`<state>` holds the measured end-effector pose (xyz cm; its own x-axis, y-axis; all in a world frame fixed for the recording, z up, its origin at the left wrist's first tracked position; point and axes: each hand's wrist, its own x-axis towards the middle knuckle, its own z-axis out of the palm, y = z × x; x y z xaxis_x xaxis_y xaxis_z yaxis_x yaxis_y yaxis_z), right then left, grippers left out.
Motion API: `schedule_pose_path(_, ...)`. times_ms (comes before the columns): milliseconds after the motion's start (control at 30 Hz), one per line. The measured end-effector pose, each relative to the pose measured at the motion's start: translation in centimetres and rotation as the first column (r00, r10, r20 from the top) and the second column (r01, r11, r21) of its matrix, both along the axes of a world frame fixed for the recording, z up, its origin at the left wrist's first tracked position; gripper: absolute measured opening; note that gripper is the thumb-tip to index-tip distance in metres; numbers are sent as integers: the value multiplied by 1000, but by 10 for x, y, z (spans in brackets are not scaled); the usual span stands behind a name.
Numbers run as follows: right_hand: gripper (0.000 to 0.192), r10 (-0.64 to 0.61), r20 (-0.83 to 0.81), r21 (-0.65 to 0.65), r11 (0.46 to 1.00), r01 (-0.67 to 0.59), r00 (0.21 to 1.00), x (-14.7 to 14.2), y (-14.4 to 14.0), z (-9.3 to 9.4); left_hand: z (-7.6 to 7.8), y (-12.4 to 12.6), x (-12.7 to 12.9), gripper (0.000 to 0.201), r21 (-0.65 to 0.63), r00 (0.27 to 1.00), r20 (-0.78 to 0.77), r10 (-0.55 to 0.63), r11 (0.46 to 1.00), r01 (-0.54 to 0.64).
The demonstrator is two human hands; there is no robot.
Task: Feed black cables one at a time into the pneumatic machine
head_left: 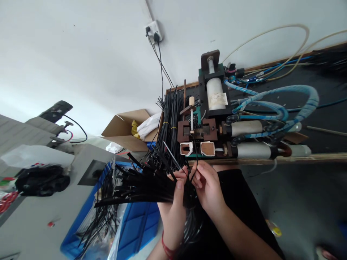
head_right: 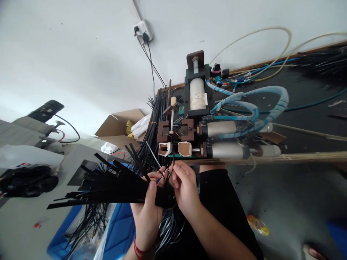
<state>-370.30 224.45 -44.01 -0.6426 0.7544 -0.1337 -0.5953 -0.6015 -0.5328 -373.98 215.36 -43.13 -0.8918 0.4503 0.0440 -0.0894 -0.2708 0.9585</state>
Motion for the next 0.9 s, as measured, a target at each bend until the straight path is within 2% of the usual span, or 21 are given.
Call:
schedule_pose_path(233,23,-2,4,-38,999,2,1000,-4,2,-1,6,5,0,22,31,1000,9,13,999,-13)
schedule_pose_path(500,24,6,-7,-70,998,-7,1000,-7,5,0,1,1,-3,22,10,1000,-1,5,1000,-5)
schedule_pose_path(900,22,39,-6,-74,996,-39,999,-8,6,-5,3,3,-2,21,16,1000,9,14,1000,-14)
